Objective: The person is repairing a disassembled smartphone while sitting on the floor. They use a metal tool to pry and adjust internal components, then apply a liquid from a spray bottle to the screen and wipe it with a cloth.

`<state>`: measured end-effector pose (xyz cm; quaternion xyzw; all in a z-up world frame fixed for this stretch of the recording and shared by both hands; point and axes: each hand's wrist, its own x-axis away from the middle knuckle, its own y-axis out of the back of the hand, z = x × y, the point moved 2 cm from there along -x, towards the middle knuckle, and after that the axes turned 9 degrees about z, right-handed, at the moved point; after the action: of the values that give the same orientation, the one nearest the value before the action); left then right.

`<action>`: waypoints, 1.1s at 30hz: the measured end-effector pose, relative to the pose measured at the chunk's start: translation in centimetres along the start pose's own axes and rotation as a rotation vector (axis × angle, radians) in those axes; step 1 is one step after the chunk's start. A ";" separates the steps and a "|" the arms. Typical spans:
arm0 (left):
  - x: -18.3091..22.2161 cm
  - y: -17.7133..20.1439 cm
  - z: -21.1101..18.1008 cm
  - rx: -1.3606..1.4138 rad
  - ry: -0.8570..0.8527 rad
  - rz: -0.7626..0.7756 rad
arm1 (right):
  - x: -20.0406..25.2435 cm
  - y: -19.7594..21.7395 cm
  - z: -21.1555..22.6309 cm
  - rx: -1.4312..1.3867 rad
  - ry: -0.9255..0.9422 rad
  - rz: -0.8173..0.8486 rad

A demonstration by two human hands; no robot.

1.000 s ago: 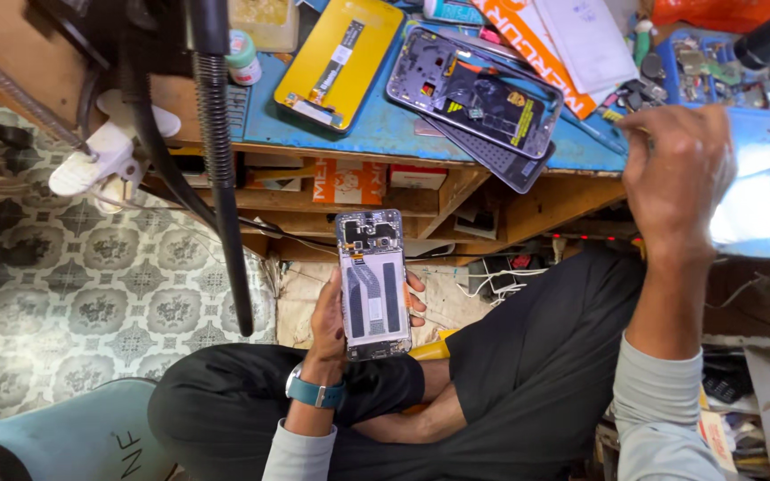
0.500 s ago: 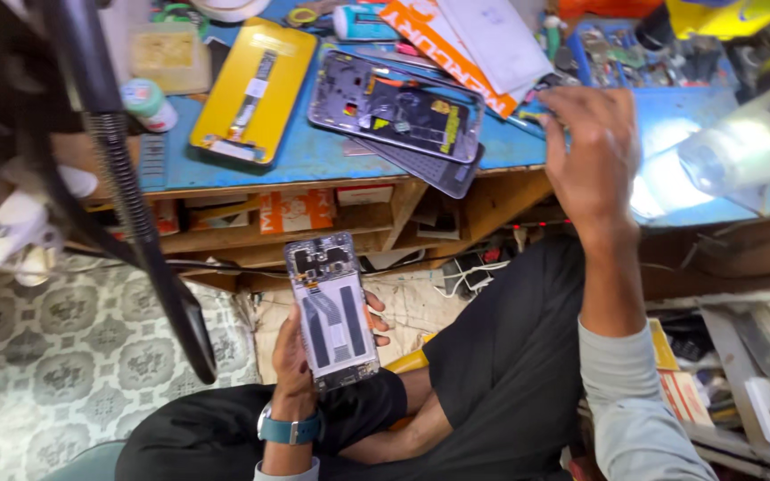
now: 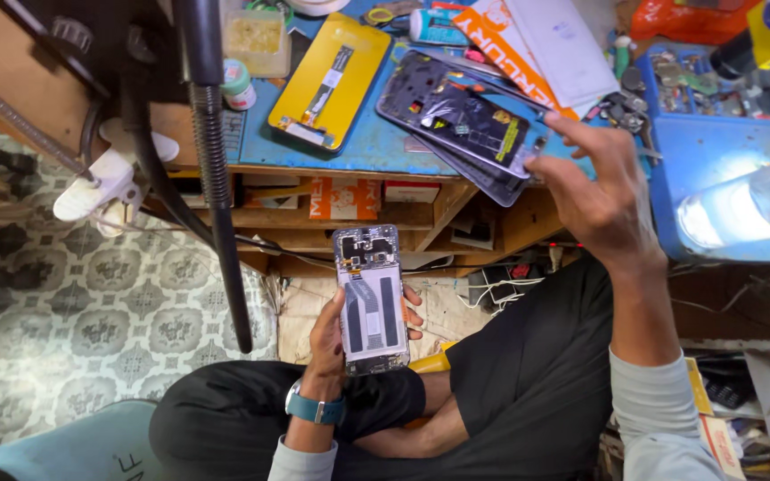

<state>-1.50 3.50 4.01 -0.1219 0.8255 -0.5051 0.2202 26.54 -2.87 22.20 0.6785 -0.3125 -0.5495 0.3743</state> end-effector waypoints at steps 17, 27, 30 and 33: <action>0.3 0.7 0.4 0.012 0.002 0.040 | 2.8 -2.3 1.0 -0.175 0.139 -0.148; 0.1 0.5 0.6 0.004 -0.002 0.050 | 4.4 -1.5 -0.8 -0.432 -0.178 -0.395; 0.1 0.2 0.2 -0.021 0.009 0.025 | 5.0 -0.3 -0.9 -0.440 -0.182 -0.332; 0.1 0.0 0.2 -0.037 0.018 0.011 | 4.9 -0.4 -0.5 -0.499 -0.192 -0.321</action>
<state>-1.54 3.35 3.89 -0.1171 0.8374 -0.4894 0.2134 28.05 -6.68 19.44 0.5513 -0.0905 -0.7230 0.4064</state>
